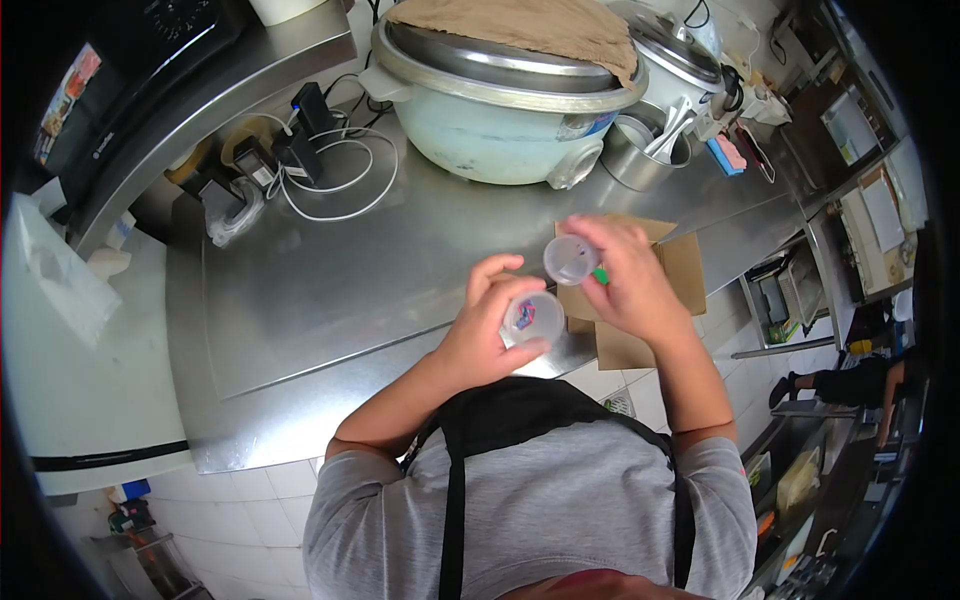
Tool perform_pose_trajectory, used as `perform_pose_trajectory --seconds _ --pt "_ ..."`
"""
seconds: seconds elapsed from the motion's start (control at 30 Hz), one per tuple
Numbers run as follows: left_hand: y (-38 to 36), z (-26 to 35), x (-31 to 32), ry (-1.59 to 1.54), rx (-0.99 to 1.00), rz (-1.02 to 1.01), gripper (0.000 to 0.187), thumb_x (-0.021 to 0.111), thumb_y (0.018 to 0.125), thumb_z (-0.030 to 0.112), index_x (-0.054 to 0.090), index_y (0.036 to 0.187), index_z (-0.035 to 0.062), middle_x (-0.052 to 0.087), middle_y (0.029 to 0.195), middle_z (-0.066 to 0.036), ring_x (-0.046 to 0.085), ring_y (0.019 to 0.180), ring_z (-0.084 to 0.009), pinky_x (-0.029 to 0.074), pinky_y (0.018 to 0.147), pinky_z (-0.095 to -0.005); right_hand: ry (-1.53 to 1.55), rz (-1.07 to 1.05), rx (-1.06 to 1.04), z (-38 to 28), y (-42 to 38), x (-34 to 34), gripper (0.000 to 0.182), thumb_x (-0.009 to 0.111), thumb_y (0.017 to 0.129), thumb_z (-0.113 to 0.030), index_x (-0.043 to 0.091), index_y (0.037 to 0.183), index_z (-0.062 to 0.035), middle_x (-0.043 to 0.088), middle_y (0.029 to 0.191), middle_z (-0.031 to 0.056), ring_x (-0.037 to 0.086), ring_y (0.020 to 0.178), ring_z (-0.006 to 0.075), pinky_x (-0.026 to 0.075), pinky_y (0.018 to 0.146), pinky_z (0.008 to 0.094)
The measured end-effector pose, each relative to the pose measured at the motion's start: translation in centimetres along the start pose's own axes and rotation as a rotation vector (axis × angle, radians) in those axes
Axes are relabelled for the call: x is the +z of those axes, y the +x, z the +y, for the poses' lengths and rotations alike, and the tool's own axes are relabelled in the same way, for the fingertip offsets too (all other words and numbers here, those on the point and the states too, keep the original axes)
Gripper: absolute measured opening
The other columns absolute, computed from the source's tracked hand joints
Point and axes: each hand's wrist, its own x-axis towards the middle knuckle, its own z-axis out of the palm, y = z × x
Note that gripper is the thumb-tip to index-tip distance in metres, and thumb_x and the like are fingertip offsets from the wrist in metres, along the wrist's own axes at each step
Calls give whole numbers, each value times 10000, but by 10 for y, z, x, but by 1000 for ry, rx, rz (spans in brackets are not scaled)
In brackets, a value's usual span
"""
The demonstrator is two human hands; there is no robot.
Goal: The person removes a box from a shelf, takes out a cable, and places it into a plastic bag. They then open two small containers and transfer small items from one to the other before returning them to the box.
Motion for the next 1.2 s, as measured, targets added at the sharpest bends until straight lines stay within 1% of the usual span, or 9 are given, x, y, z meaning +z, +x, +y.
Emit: perform_pose_trajectory --seconds 0.27,0.47,0.57,0.67,0.77,0.87,0.97,1.07,1.2 --pt "6 -16 19 -158 -217 -50 573 687 646 121 397 1127 5 426 1057 -141 444 998 -269 367 840 -331 -581 -144 -334 -30 14 -20 289 527 689 -181 535 973 -231 511 1032 -17 427 1067 220 308 904 488" --pt "8 -17 28 -365 -262 -30 554 681 662 108 400 1131 20 431 1077 -128 439 1022 -233 362 860 -320 -575 -45 -235 -30 9 -29 335 555 647 -133 545 969 -223 513 1046 -18 433 1064 229 286 921 498" --pt "11 -15 26 -422 -366 -96 555 679 661 93 399 1136 33 442 1076 -115 447 1019 -215 365 866 -314 -536 -59 -110 -10 0 -35 393 571 623 -68 543 996 -189 513 1068 13 439 1055 247 306 917 458" --pt "7 -28 26 -330 -349 -66 533 649 675 14 405 1148 44 494 1020 -38 476 954 -109 385 830 -261 -450 -269 333 25 -24 -31 440 566 626 -13 534 1046 -140 515 1093 61 446 1051 273 325 907 416" --pt "4 -34 27 -423 -389 -66 528 642 677 6 406 1148 48 493 1024 -37 473 957 -106 381 832 -261 -244 -395 526 71 -48 -1 425 555 661 -14 521 1077 -94 507 1110 106 460 1034 297 351 888 388" --pt "4 -35 29 -382 -383 -89 526 647 679 12 407 1146 44 496 1020 -34 474 955 -107 380 831 -259 -188 -248 610 90 -61 15 415 542 694 -28 507 1104 -85 549 1044 126 512 988 290 401 842 382" --pt "1 -39 31 -456 -430 -94 511 661 675 57 410 1119 36 453 1058 -72 469 972 -151 389 838 -284 -320 -737 1014 104 -61 31 396 545 706 -57 509 1100 -52 573 1032 135 563 919 295 453 778 368" --pt "-4 -48 34 -418 -414 -108 513 659 677 54 408 1124 36 456 1054 -71 467 975 -149 391 834 -284 -407 -1049 934 116 -75 54 344 531 731 -87 528 1070 -27 579 1032 151 583 898 297 473 751 373" --pt "-4 -44 34 -437 -434 -92 519 660 679 58 406 1130 37 454 1057 -72 468 973 -148 395 827 -283 -434 -849 1063 140 -100 87 324 556 727 -135 545 1032 -27 583 1028 149 583 918 287 480 745 379"
